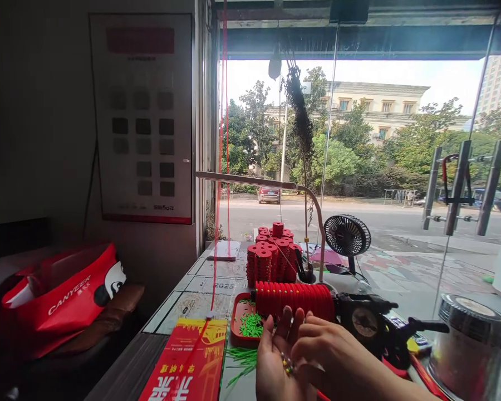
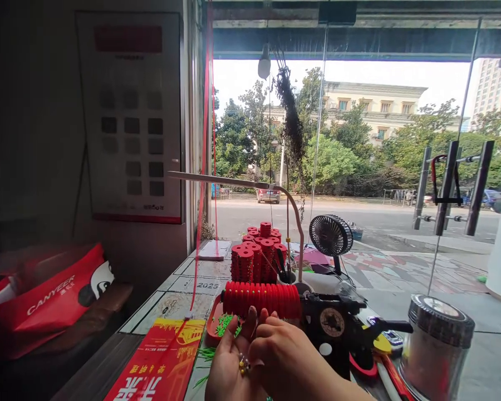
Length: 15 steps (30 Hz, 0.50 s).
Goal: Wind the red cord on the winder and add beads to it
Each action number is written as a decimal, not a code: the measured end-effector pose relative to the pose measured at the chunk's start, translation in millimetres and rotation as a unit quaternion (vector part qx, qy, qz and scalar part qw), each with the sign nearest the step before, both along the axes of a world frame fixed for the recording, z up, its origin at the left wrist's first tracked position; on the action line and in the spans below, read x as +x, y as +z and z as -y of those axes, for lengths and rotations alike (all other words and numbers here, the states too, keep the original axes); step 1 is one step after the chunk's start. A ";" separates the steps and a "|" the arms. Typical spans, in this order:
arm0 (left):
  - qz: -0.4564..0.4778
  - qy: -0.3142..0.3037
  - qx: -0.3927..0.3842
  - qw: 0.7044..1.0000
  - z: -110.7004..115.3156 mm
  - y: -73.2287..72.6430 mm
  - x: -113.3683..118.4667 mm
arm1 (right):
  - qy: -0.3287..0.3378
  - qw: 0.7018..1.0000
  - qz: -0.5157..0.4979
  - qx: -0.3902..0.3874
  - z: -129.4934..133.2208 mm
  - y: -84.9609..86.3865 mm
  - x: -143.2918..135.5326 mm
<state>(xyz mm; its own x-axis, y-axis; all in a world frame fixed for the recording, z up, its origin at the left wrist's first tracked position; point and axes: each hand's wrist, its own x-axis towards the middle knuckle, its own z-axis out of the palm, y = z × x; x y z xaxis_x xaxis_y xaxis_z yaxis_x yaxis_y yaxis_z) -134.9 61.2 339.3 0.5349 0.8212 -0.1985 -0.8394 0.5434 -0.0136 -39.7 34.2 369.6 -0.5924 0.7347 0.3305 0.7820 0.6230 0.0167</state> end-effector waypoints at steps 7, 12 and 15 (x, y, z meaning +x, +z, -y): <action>0.059 -0.035 0.066 0.995 -8.7 -22.1 6.6 | -0.032 0.999 0.027 0.029 -11.4 -26.9 -5.4; 0.049 -0.014 0.059 0.997 -9.9 -25.7 7.6 | -0.077 0.993 -0.077 -0.044 -8.8 -0.8 9.1; 0.011 -0.018 0.058 0.998 -9.0 -23.6 3.4 | -0.127 0.973 -0.166 -0.097 -21.0 21.4 40.2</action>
